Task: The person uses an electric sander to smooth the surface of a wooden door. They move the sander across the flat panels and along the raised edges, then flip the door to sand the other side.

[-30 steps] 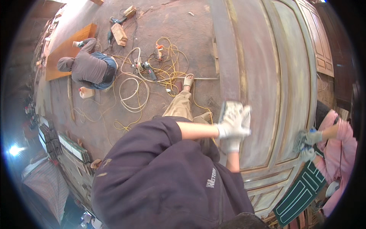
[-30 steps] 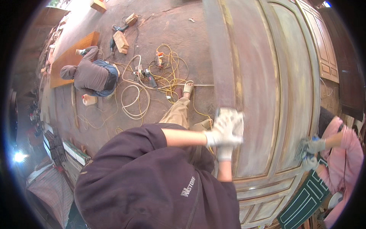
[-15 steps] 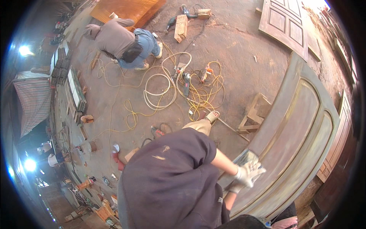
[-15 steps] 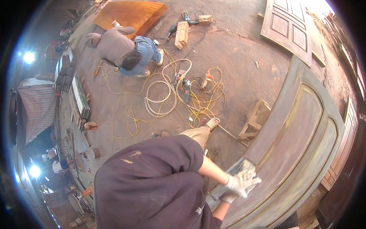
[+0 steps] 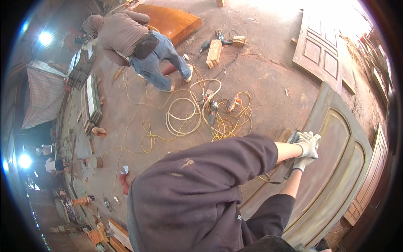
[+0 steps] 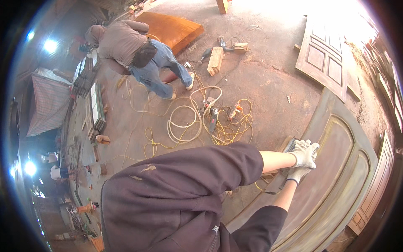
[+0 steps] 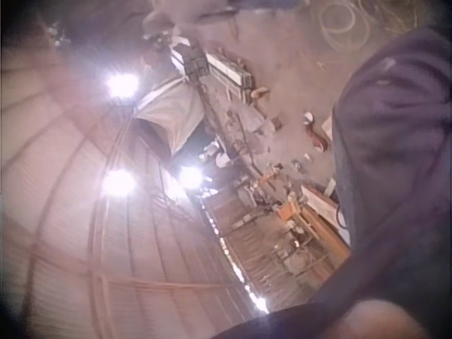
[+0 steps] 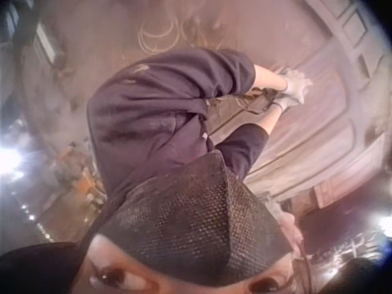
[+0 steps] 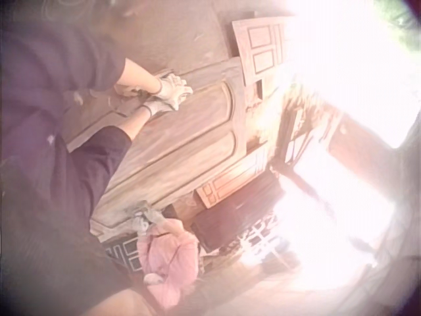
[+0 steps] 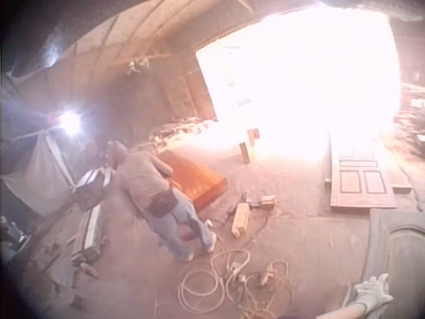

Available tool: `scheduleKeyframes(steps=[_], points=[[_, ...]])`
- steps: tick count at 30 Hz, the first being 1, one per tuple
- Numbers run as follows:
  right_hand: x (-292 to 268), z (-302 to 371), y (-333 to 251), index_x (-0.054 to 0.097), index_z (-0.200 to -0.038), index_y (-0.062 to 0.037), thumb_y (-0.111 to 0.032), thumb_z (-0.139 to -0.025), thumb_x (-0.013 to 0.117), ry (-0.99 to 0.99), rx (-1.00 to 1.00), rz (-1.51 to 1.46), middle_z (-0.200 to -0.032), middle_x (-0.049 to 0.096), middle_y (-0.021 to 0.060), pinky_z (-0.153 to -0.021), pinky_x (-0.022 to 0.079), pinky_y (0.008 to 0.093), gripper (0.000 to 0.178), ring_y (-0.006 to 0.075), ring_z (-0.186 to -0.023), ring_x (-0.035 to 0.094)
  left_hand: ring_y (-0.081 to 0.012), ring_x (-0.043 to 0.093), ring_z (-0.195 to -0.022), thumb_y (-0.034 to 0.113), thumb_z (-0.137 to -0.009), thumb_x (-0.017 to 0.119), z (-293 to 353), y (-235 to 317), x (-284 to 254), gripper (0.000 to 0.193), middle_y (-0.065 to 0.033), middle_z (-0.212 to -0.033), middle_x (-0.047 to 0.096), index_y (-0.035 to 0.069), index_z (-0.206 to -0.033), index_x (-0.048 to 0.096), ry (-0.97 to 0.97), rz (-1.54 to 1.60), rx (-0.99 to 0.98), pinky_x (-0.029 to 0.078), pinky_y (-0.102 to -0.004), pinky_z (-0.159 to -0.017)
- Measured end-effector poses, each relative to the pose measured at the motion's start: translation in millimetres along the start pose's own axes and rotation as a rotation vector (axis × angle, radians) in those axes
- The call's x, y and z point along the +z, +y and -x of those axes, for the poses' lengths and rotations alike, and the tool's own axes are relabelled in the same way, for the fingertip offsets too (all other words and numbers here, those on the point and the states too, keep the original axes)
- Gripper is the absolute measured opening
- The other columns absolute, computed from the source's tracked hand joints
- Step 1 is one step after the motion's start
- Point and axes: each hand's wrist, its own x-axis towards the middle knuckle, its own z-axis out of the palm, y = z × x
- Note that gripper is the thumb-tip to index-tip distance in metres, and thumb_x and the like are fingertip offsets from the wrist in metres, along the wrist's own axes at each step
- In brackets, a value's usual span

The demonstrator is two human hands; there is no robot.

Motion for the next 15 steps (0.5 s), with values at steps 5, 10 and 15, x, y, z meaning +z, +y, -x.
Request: scheduleKeyframes(steps=[5,10,15], points=[[-65.9,69.5,-12.5,0.038,-0.144,-0.0021,-0.021,-0.098,0.047,-0.119,-0.030,-0.286,-0.137,0.053,0.0167,-0.104,0.044,0.0412,0.050,0.0285,-0.123,0.054,-0.0391,0.055,-0.115,0.040,-0.058,0.079,78.5,9.8,59.7,0.084,-0.0215,-0.121,0.054,0.016,-0.133,0.050,-0.065,0.021,0.101,0.043,-0.0509,-0.095],[-122.6,221.5,-23.5,0.038,-0.144,-0.0022,-0.021,-0.098,0.047,0.158,-0.009,0.146,-0.137,0.053,0.0165,-0.104,0.044,0.0409,0.050,0.0282,-0.122,0.054,-0.0409,0.049,-0.119,0.033,-0.053,0.078,192.4,-2.7,168.2,0.084,-0.0233,-0.121,0.051,0.016,-0.131,0.051,-0.058,0.050,0.202,0.036,-0.0536,-0.100],[-143.4,317.7,-43.0,0.038,-0.143,-0.0023,-0.021,-0.098,0.047,0.389,0.078,0.741,-0.136,0.053,0.0163,-0.104,0.044,0.0406,0.050,0.0279,-0.122,0.054,-0.0447,0.037,-0.132,0.037,-0.052,0.077,293.7,-18.9,200.1,0.099,-0.0260,-0.138,0.042,0.019,-0.143,0.041,-0.452,0.115,0.356,0.029,-0.0523,-0.110]])
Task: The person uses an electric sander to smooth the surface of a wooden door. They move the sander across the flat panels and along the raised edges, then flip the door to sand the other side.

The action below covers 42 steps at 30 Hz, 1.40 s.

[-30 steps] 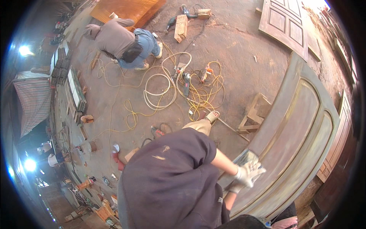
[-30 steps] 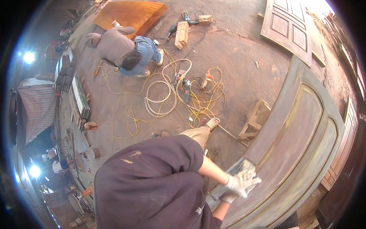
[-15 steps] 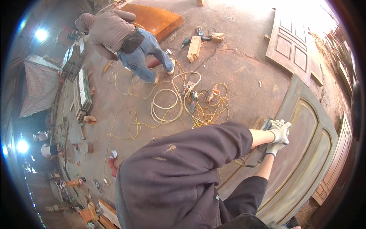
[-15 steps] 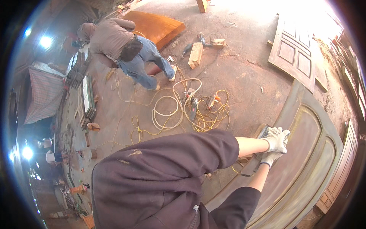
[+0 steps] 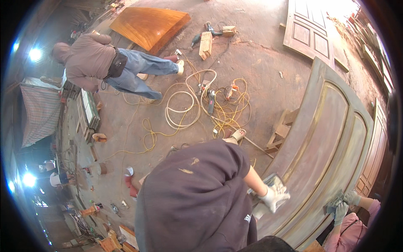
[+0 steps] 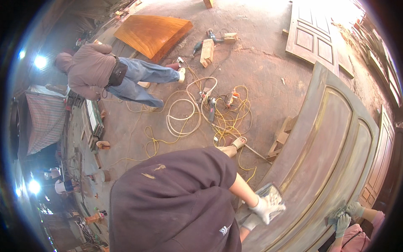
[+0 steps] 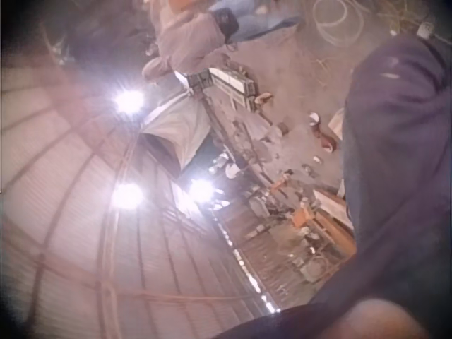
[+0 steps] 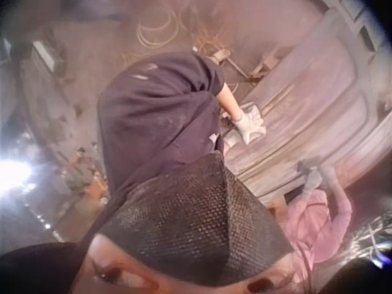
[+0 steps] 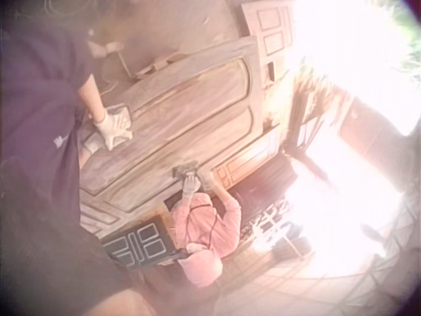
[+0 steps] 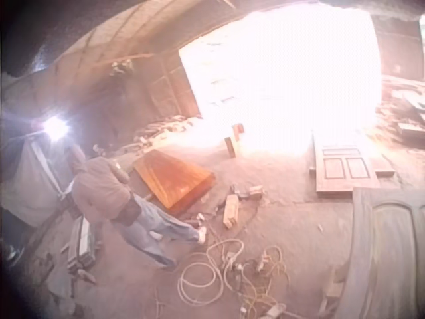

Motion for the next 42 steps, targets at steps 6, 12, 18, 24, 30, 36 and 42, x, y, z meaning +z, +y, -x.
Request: scheduleKeyframes(steps=[6,12,18,24,30,36,42], points=[[-1.8,2.0,-9.5,0.039,-0.142,-0.0024,-0.021,-0.097,0.047,0.081,-0.022,0.253,-0.136,0.053,0.0161,-0.103,0.044,0.0403,0.049,0.0276,-0.121,0.055,-0.0445,0.037,-0.131,0.049,-0.055,0.084,33.1,-22.9,35.4,0.105,-0.0253,-0.137,0.041,0.014,-0.143,0.039,-0.287,0.040,0.265,0.031,-0.0512,-0.107],[40.3,-14.8,-28.2,0.040,-0.141,-0.0025,-0.021,-0.097,0.047,-0.032,-0.025,0.318,-0.135,0.054,0.0158,-0.103,0.045,0.0399,0.048,0.0272,-0.120,0.055,-0.0357,0.047,-0.110,0.038,-0.052,0.083,39.1,-21.7,-37.3,0.091,-0.0161,-0.115,0.046,0.014,-0.132,0.047,-0.074,0.163,0.165,0.039,-0.0449,-0.091],[93.8,-68.8,-52.1,0.040,-0.140,-0.0027,-0.020,-0.097,0.048,-0.040,-0.064,0.258,-0.134,0.054,0.0155,-0.102,0.045,0.0396,0.048,0.0268,-0.120,0.055,-0.0342,0.048,-0.106,0.029,-0.053,0.076,-56.9,-38.6,-101.4,0.075,-0.0150,-0.109,0.048,0.019,-0.124,0.056,0.463,0.096,0.093,0.039,-0.0443,-0.089],[174.2,-147.4,-92.0,0.041,-0.140,-0.0028,-0.020,-0.096,0.048,-0.141,-0.147,0.022,-0.133,0.054,0.0153,-0.102,0.045,0.0392,0.047,0.0265,-0.119,0.055,-0.0355,0.048,-0.116,0.039,-0.050,0.081,-145.5,-58.6,-206.1,0.096,-0.0176,-0.123,0.050,0.018,-0.137,0.046,0.584,-0.167,-0.135,0.040,-0.0486,-0.095],[189.2,-182.0,-112.0,0.041,-0.139,-0.0029,-0.020,-0.096,0.048,-0.175,-0.143,-0.182,-0.132,0.054,0.0150,-0.101,0.045,0.0389,0.047,0.0261,-0.118,0.055,-0.0344,0.051,-0.117,0.053,-0.054,0.085,-160.6,-42.3,-279.0,0.105,-0.0181,-0.130,0.049,0.006,-0.138,0.043,0.349,-0.161,-0.249,0.042,-0.0524,-0.093],[123.4,-118.8,-71.1,0.042,-0.138,-0.0031,-0.020,-0.096,0.049,-0.117,-0.132,-0.073,-0.131,0.055,0.0147,-0.101,0.045,0.0385,0.046,0.0257,-0.118,0.055,-0.0392,0.050,-0.119,0.049,-0.057,0.082,-103.5,-38.4,-196.7,0.102,-0.0233,-0.129,0.048,0.003,-0.139,0.041,0.317,-0.129,-0.190,0.041,-0.0506,-0.099],[41.3,-36.2,-31.0,0.043,-0.137,-0.0032,-0.020,-0.095,0.049,-0.045,-0.104,0.146,-0.131,0.055,0.0145,-0.100,0.045,0.0382,0.045,0.0254,-0.117,0.056,-0.0401,0.049,-0.123,0.044,-0.061,0.078,-28.0,-31.7,-63.5,0.100,-0.0273,-0.133,0.046,0.003,-0.143,0.036,0.334,-0.058,-0.022,0.036,-0.0481,-0.107]])
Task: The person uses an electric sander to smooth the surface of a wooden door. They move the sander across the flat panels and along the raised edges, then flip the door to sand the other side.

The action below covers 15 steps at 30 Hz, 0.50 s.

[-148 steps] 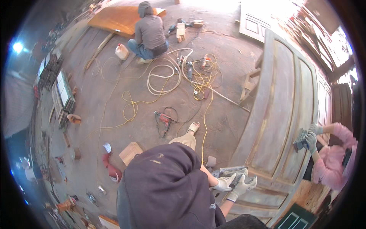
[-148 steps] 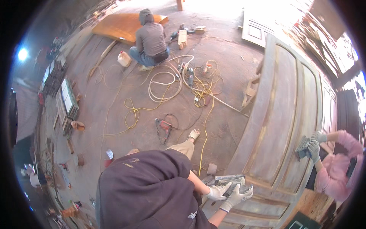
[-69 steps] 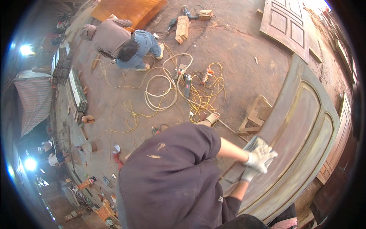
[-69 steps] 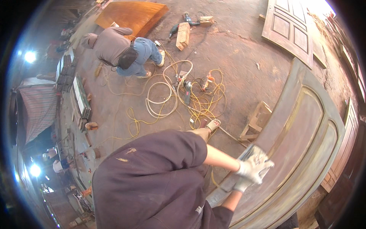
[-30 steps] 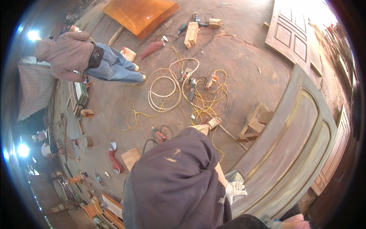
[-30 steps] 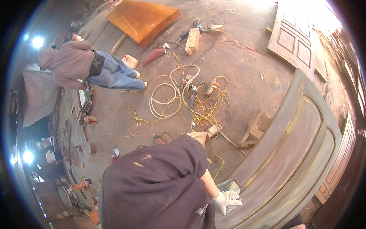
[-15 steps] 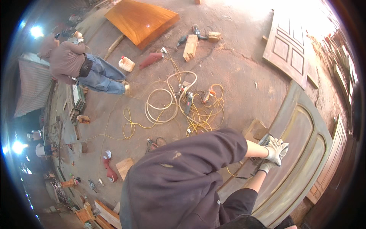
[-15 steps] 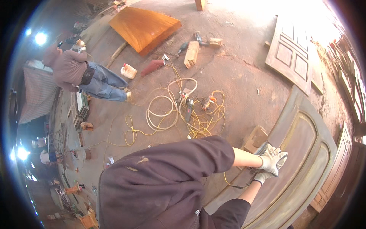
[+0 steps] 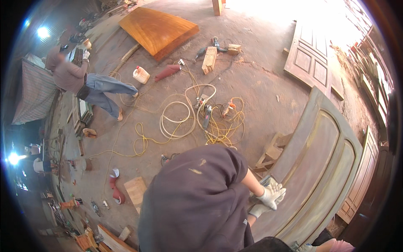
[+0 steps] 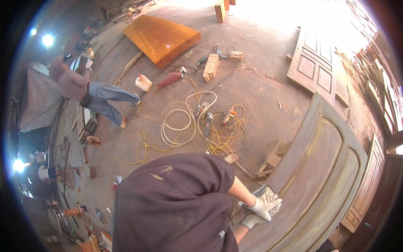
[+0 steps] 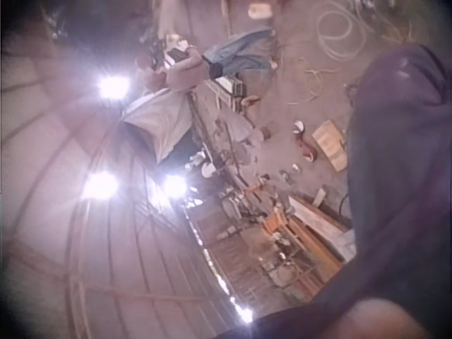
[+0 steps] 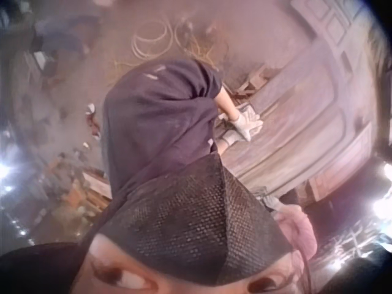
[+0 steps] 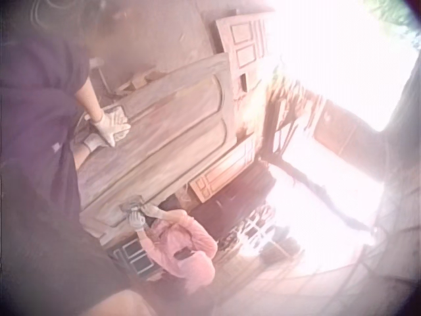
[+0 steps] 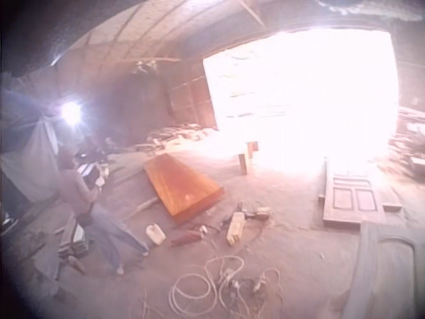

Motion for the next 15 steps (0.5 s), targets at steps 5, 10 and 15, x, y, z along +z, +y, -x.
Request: scheduleKeyframes(steps=[5,10,15], points=[[-34.4,20.2,18.4,0.043,-0.136,-0.0033,-0.020,-0.095,0.049,0.049,-0.009,0.128,-0.130,0.055,0.0143,-0.100,0.046,0.0379,0.045,0.0251,-0.116,0.056,-0.0398,0.048,-0.123,0.043,-0.060,0.078,22.9,-0.6,15.0,0.101,-0.0266,-0.133,0.046,0.003,-0.143,0.037,0.003,0.041,0.059,0.036,-0.0478,-0.107],[-37.7,-6.5,11.0,0.044,-0.135,-0.0034,-0.020,-0.095,0.049,0.074,-0.001,0.161,-0.129,0.055,0.0140,-0.099,0.046,0.0376,0.044,0.0248,-0.116,0.056,-0.0395,0.048,-0.124,0.042,-0.059,0.078,-11.2,-8.7,-6.0,0.101,-0.0260,-0.133,0.047,0.003,-0.143,0.037,-0.091,0.031,0.084,0.036,-0.0474,-0.107],[-10.2,-53.8,-2.2,0.044,-0.135,-0.0036,-0.020,-0.094,0.050,0.089,0.012,0.183,-0.129,0.056,0.0138,-0.099,0.046,0.0373,0.044,0.0245,-0.115,0.056,-0.0392,0.047,-0.125,0.041,-0.057,0.078,-38.3,-23.3,-13.4,0.101,-0.0254,-0.133,0.047,0.003,-0.143,0.038,-0.299,0.057,0.177,0.036,-0.0471,-0.107]])
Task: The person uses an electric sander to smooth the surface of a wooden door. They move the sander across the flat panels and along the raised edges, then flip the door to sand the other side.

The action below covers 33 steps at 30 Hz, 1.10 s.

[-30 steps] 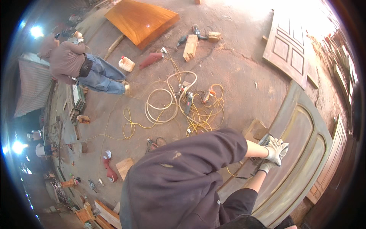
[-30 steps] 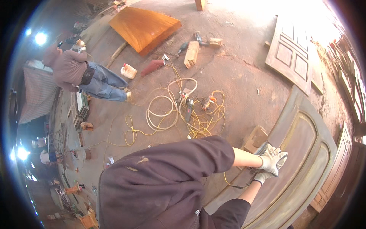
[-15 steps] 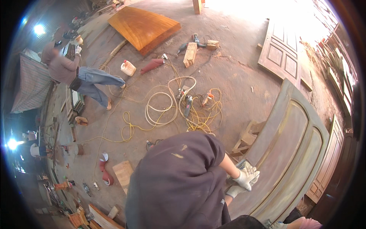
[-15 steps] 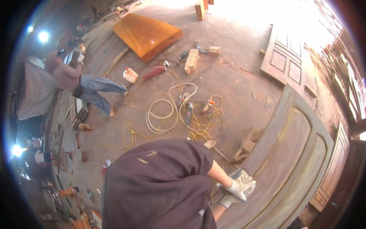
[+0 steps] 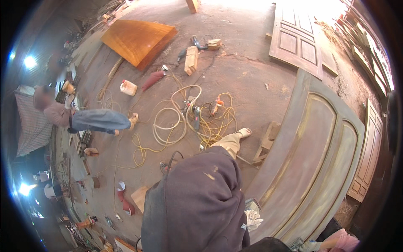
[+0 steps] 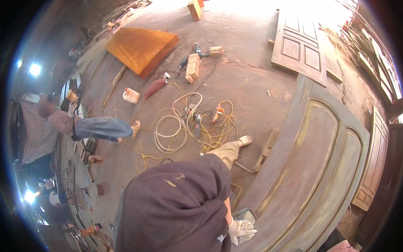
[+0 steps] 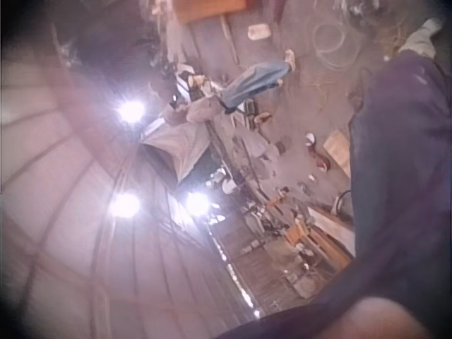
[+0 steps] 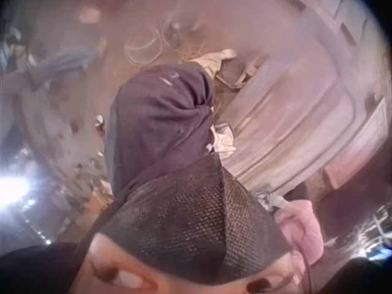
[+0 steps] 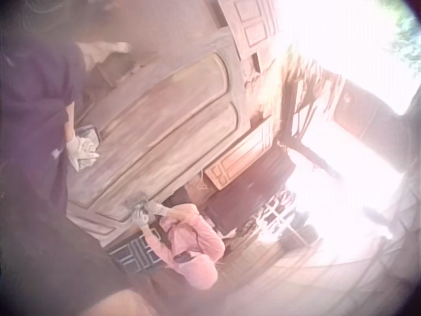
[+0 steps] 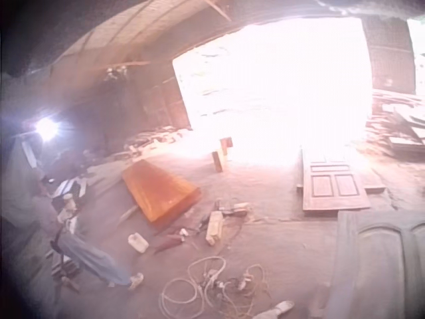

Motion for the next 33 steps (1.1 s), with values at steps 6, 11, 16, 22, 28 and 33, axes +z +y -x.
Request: scheduleKeyframes(steps=[6,11,16,22,28,33], points=[[63.8,-86.4,-48.4,0.045,-0.134,-0.0037,-0.020,-0.094,0.050,-0.039,0.010,0.030,-0.128,0.056,0.0136,-0.098,0.046,0.0369,0.043,0.0241,-0.115,0.056,-0.0389,0.047,-0.126,0.040,-0.056,0.079,-46.3,-6.8,-35.0,0.102,-0.0247,-0.133,0.047,0.003,-0.143,0.039,-0.141,0.121,0.116,0.036,-0.0467,-0.107],[114.7,-162.0,-101.3,0.045,-0.133,-0.0038,-0.020,-0.094,0.050,-0.126,-0.007,0.021,-0.127,0.056,0.0133,-0.098,0.046,0.0366,0.043,0.0238,-0.114,0.056,-0.0350,0.050,-0.118,0.034,-0.064,0.071,-133.8,-11.9,-96.4,0.084,-0.0188,-0.124,0.052,0.007,-0.139,0.044,0.599,-0.067,-0.156,0.036,-0.0437,-0.105],[165.4,-273.6,-156.5,0.046,-0.132,-0.0039,-0.020,-0.093,0.050,-0.131,-0.103,-0.083,-0.126,0.056,0.0131,-0.098,0.046,0.0363,0.042,0.0235,-0.113,0.056,-0.0361,0.050,-0.117,0.035,-0.058,0.072,-238.8,-48.6,-250.4,0.086,-0.0200,-0.124,0.051,0.006,-0.134,0.046,0.486,-0.084,-0.226,0.037,-0.0472,-0.102],[218.3,-396.3,-213.6,0.047,-0.131,-0.0041,-0.020,-0.093,0.051,-0.164,-0.168,-0.328,-0.126,0.056,0.0129,-0.097,0.046,0.0360,0.042,0.0231,-0.113,0.057,-0.0373,0.051,-0.115,0.042,-0.061,0.075,-335.7,-107.1,-357.7,0.080,-0.0201,-0.118,0.054,0.004,-0.127,0.049,0.551,-0.020,-0.108,0.041,-0.0489,-0.098],[219.8,-409.6,-226.6,0.047,-0.131,-0.0042,-0.020,-0.093,0.051,-0.202,-0.151,-0.505,-0.125,0.057,0.0126,-0.096,0.047,0.0356,0.041,0.0228,-0.112,0.057,-0.0377,0.057,-0.110,0.050,-0.060,0.077,-345.8,-102.0,-375.0,0.091,-0.0230,-0.115,0.058,0.003,-0.132,0.047,0.470,-0.079,-0.213,0.045,-0.0464,-0.093],[164.0,-316.8,-164.7,0.048,-0.130,-0.0043,-0.020,-0.092,0.051,-0.149,-0.128,-0.427,-0.124,0.057,0.0124,-0.096,0.047,0.0353,0.041,0.0224,-0.112,0.057,-0.0404,0.052,-0.115,0.048,-0.065,0.076,-273.5,-78.0,-285.2,0.095,-0.0241,-0.121,0.053,0.003,-0.139,0.038,0.501,-0.077,-0.196,0.041,-0.0474,-0.099]])
